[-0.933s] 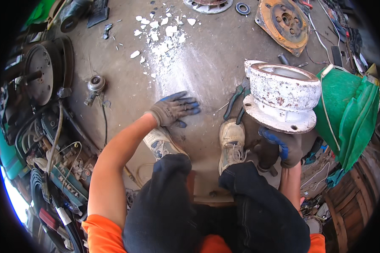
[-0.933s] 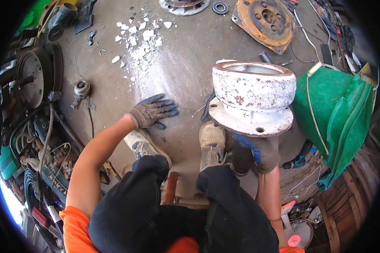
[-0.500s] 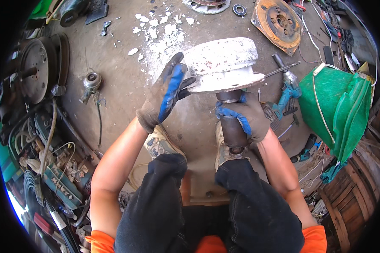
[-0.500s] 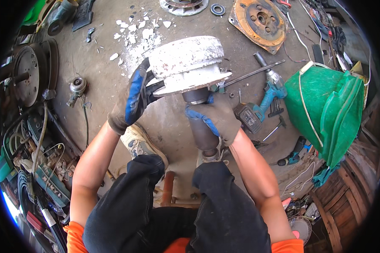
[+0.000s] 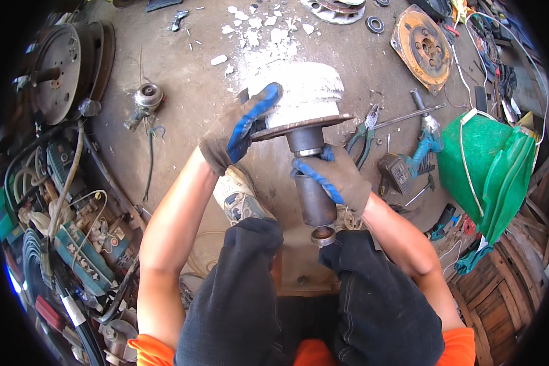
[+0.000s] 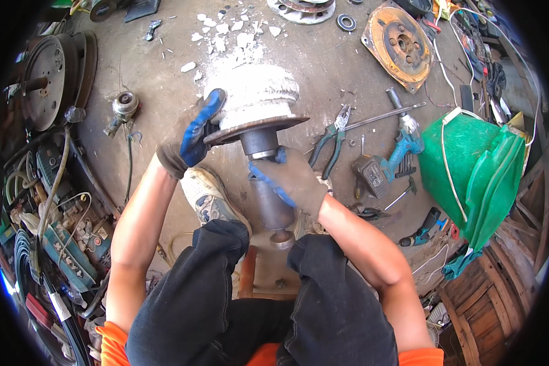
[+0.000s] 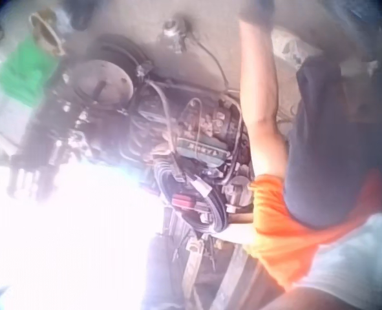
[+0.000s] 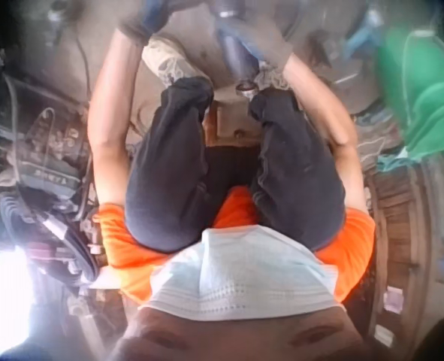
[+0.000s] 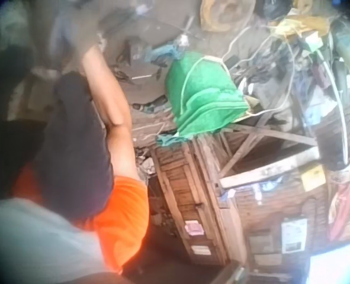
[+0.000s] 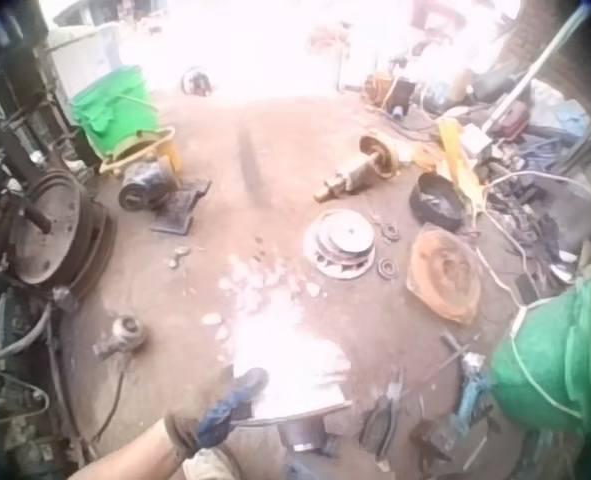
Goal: The person sits on a low stool and works on a cylindrical metal housing, using a hammer to tap a component, then a screwdriver to pry out a pin, and pliers to remove it. The person handles the housing and small metal parts throughout.
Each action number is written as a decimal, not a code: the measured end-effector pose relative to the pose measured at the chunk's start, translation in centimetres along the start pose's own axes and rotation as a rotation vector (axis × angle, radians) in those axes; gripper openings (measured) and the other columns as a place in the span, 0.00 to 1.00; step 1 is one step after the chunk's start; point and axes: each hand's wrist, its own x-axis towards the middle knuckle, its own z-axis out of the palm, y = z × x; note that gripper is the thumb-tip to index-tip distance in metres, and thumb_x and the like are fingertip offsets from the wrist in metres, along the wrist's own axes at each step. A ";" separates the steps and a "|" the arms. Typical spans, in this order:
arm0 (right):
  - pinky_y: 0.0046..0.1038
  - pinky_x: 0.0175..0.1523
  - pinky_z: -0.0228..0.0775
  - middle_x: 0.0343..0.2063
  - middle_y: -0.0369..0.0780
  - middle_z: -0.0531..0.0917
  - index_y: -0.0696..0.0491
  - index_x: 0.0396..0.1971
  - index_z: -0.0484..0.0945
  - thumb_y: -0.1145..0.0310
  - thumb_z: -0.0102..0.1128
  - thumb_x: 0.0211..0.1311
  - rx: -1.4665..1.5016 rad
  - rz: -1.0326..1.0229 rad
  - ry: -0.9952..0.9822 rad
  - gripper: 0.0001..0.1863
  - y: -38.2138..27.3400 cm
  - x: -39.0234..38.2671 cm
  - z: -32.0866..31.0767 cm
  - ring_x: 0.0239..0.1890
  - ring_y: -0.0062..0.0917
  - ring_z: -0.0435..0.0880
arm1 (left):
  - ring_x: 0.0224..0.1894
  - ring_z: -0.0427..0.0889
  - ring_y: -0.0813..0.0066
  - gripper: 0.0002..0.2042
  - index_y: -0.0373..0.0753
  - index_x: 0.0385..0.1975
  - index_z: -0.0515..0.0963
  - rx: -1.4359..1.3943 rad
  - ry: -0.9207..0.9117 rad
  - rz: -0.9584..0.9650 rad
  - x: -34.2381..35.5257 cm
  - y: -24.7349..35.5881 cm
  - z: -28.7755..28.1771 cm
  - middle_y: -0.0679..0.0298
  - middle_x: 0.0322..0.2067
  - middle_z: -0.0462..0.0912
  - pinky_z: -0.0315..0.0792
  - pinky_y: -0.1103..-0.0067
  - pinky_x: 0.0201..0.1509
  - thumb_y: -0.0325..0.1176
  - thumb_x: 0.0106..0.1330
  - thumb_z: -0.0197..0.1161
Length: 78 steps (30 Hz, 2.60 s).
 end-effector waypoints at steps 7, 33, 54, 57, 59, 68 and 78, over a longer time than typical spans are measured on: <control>0.30 0.63 0.71 0.53 0.46 0.85 0.58 0.58 0.78 0.65 0.67 0.65 -0.517 -0.779 0.159 0.23 6.2 4.5 0.5 0.56 0.31 0.83 | 0.68 0.67 0.68 0.28 0.33 0.71 0.61 0.232 0.001 0.540 -3.4 2.7 0.9 0.55 0.65 0.70 0.59 0.70 0.73 0.35 0.74 0.57; 0.31 0.66 0.69 0.59 0.46 0.80 0.58 0.64 0.73 0.62 0.67 0.66 -0.342 -0.391 0.328 0.29 3.2 5.0 -4.3 0.60 0.27 0.79 | 0.66 0.71 0.69 0.27 0.27 0.68 0.65 0.068 0.053 0.499 -8.3 3.9 3.9 0.54 0.66 0.72 0.60 0.74 0.72 0.28 0.69 0.60; 0.29 0.68 0.65 0.61 0.45 0.76 0.63 0.69 0.63 0.62 0.63 0.71 0.306 -0.628 -0.017 0.34 -7.6 -7.6 0.3 0.61 0.25 0.74 | 0.65 0.74 0.54 0.20 0.25 0.62 0.72 0.390 0.137 0.666 -10.0 0.8 3.1 0.47 0.62 0.75 0.66 0.66 0.70 0.34 0.80 0.45; 0.28 0.68 0.65 0.61 0.44 0.76 0.61 0.70 0.62 0.59 0.59 0.74 0.229 -0.697 0.013 0.33 -5.7 -5.1 -1.2 0.61 0.25 0.75 | 0.65 0.74 0.51 0.19 0.31 0.64 0.72 0.816 0.140 0.932 -7.5 -1.9 0.5 0.47 0.63 0.74 0.66 0.65 0.70 0.27 0.77 0.47; 0.28 0.68 0.65 0.61 0.44 0.76 0.61 0.71 0.62 0.58 0.57 0.75 0.272 -0.682 0.010 0.33 -5.0 -3.4 -1.7 0.61 0.24 0.75 | 0.65 0.74 0.50 0.20 0.33 0.65 0.71 0.844 0.145 0.930 -5.2 -2.0 -0.1 0.47 0.63 0.74 0.67 0.65 0.70 0.23 0.75 0.49; 0.25 0.62 0.69 0.56 0.42 0.80 0.63 0.66 0.68 0.62 0.58 0.75 0.306 -0.577 0.143 0.27 -5.1 -3.9 -1.0 0.56 0.21 0.78 | 0.64 0.74 0.48 0.20 0.31 0.65 0.72 1.018 0.203 1.066 -4.3 -2.8 -0.5 0.47 0.62 0.75 0.69 0.63 0.68 0.22 0.74 0.50; 0.27 0.63 0.69 0.55 0.43 0.80 0.63 0.65 0.68 0.66 0.67 0.68 0.282 -0.665 0.075 0.30 -7.1 -8.0 0.3 0.56 0.22 0.77 | 0.65 0.74 0.59 0.22 0.30 0.66 0.68 0.514 0.130 0.666 -9.7 1.1 2.0 0.51 0.65 0.74 0.68 0.64 0.70 0.36 0.79 0.48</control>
